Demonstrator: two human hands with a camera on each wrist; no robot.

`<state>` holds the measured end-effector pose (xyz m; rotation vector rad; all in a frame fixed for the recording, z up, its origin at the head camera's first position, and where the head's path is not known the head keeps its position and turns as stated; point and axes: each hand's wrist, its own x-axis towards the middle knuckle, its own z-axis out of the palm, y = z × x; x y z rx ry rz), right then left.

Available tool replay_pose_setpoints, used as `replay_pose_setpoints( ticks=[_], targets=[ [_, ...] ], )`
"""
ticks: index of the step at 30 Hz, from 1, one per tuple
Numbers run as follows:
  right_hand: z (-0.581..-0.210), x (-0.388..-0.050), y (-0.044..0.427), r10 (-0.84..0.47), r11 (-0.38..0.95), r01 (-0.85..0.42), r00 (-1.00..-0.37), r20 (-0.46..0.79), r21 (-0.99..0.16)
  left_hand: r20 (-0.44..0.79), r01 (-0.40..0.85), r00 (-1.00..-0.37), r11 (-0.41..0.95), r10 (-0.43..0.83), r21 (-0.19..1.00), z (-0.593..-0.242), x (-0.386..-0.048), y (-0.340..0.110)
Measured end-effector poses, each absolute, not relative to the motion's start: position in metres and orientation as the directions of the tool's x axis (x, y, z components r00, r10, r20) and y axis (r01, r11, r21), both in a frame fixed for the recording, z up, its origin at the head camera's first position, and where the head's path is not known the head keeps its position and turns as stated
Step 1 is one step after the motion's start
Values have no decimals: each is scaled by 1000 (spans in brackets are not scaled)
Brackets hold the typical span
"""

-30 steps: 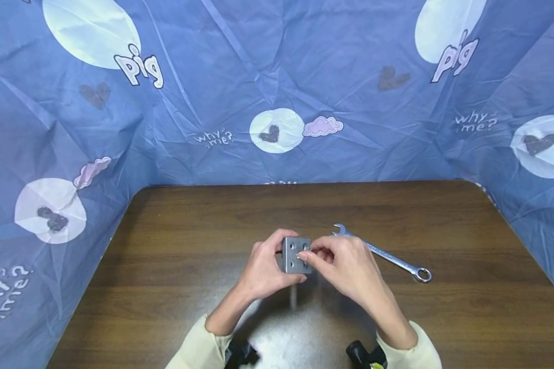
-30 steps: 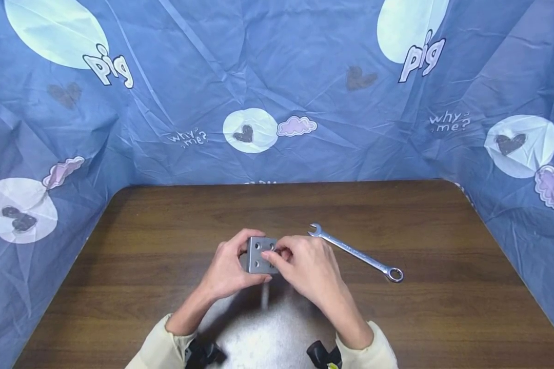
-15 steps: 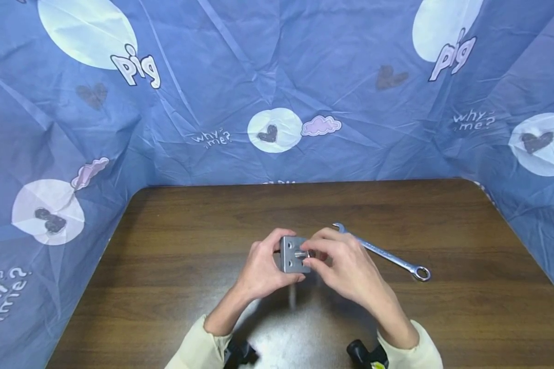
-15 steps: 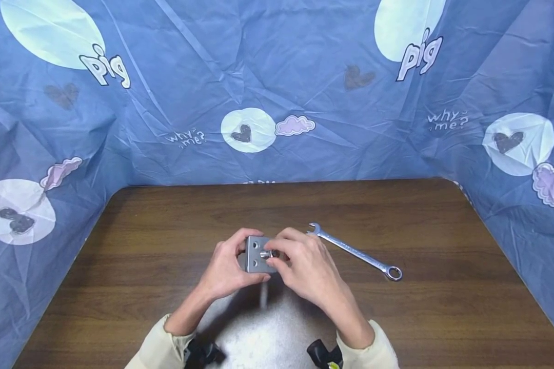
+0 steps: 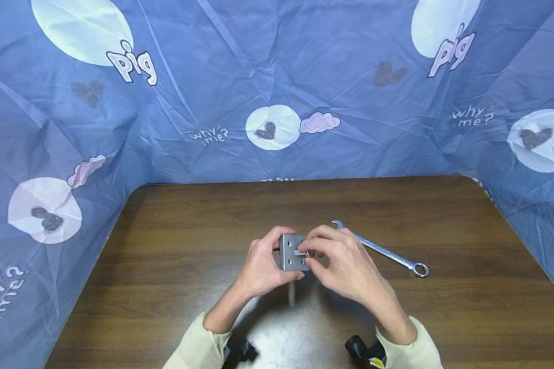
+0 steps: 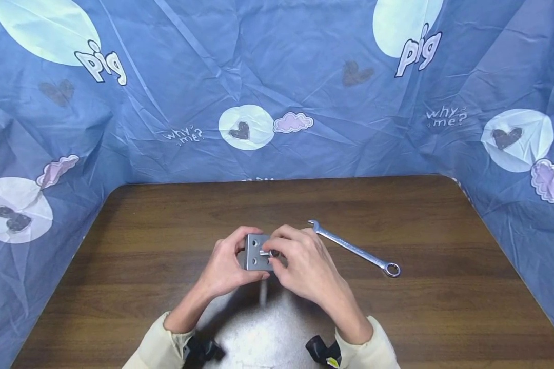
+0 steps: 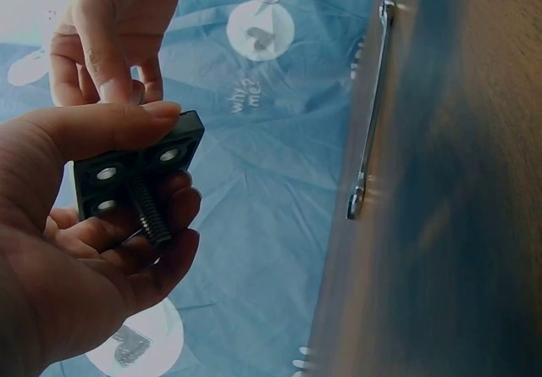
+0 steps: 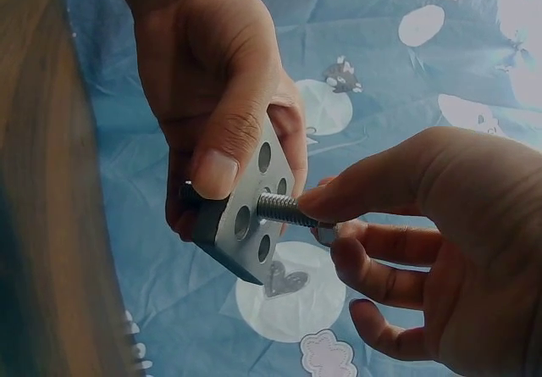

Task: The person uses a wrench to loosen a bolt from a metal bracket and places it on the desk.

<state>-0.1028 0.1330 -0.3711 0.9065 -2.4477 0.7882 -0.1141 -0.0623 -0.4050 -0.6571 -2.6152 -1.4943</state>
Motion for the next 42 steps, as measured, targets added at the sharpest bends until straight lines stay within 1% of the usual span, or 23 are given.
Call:
replay_pose_setpoints(
  ticks=[10, 12, 14, 16, 21, 23, 26, 33, 42],
  targets=[
    [-372, -104, 132, -470, 609, -713, -678, 565, -348, 245, 378, -911, 437, 330, 816, -405, -114, -62],
    [-371, -103, 133, -471, 617, -707, -683, 559, -344, 256, 387, -909, 439, 329, 811, -406, -114, -62],
    [-370, -102, 133, -459, 637, -684, -708, 537, -356, 265, 392, -908, 439, 323, 808, -406, -114, -62],
    [-369, -101, 132, -428, 661, -640, -750, 504, -391, 272, 393, -910, 439, 314, 808, -406, -115, -63],
    [-366, -102, 131, -292, 736, -464, -875, 387, -493, 266, 372, -921, 442, 285, 816, -405, -114, -63],
    [-365, -101, 130, -253, 760, -405, -905, 342, -508, 261, 369, -922, 447, 285, 815, -404, -114, -63],
    [-364, -100, 129, -236, 769, -369, -923, 304, -522, 254, 368, -921, 451, 293, 813, -404, -114, -63],
    [-364, -99, 128, -265, 746, -404, -909, 320, -529, 241, 366, -919, 447, 313, 816, -404, -114, -62],
    [-366, -100, 131, -352, 688, -534, -838, 418, -491, 254, 377, -916, 450, 311, 809, -405, -114, -62]
  ],
)
